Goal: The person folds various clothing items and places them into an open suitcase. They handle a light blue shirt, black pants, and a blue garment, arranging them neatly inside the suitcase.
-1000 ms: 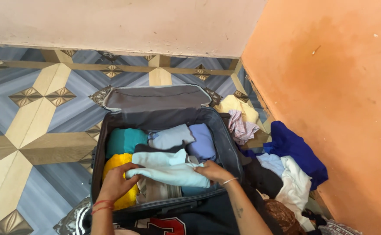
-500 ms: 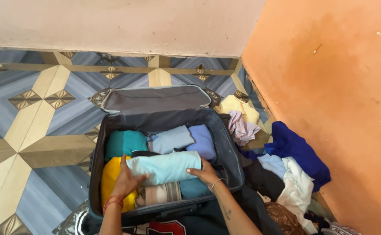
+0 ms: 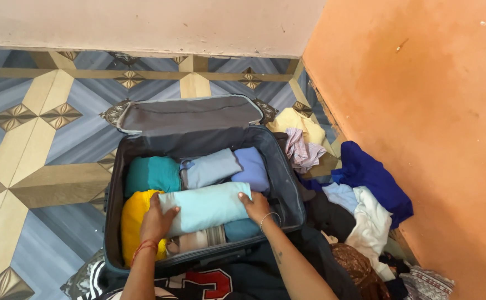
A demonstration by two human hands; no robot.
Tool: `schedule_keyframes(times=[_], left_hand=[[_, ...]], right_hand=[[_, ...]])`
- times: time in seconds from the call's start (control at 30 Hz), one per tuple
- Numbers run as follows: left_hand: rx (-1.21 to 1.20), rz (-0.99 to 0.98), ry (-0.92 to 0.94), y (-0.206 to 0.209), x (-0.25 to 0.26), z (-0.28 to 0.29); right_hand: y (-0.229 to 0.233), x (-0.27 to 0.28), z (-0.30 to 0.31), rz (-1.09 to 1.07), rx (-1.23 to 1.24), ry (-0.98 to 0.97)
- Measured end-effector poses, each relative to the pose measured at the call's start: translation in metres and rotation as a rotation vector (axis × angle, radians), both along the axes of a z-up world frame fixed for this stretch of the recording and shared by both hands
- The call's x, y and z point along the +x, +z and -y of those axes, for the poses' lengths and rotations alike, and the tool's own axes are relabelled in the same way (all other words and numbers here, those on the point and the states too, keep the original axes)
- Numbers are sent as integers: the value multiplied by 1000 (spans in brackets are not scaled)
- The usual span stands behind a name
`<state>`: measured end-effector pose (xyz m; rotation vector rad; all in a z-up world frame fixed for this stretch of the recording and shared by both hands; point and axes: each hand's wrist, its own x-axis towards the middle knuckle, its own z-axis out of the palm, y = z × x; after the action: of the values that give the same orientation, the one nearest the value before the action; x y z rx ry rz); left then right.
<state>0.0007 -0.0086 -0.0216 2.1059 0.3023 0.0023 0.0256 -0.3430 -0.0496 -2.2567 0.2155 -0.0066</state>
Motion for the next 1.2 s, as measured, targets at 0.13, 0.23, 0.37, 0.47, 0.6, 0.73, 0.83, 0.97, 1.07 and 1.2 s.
schedule_keyframes(times=[0.13, 0.23, 0.37, 0.47, 0.6, 0.73, 0.83, 0.97, 1.07, 1.2], left_hand=[[36, -17, 70, -4, -4, -4], [59, -87, 65, 1, -5, -3], [293, -249, 17, 11, -8, 2], [547, -141, -99, 17, -17, 11], [567, -44, -382, 36, -21, 21], [579, -336, -532, 64, -25, 26], [802, -247, -526, 73, -37, 35], [871, 45, -405, 66, -36, 47], [915, 297, -337, 58, -33, 51], [779, 453, -163, 54, -36, 68]], right_hand=[[7, -2, -6, -20, -116, 4], [19, -7, -7, -107, -169, -9], [42, -22, -17, 6, -319, -46], [62, -42, -31, 431, -459, 79], [90, -60, -67, 437, -609, 643], [108, -62, -104, -27, -784, 603], [112, -55, -112, -108, -830, 524], [101, -56, -107, -73, -758, 408], [92, -61, -103, -7, -666, 327], [81, -67, -94, 141, -547, 258]])
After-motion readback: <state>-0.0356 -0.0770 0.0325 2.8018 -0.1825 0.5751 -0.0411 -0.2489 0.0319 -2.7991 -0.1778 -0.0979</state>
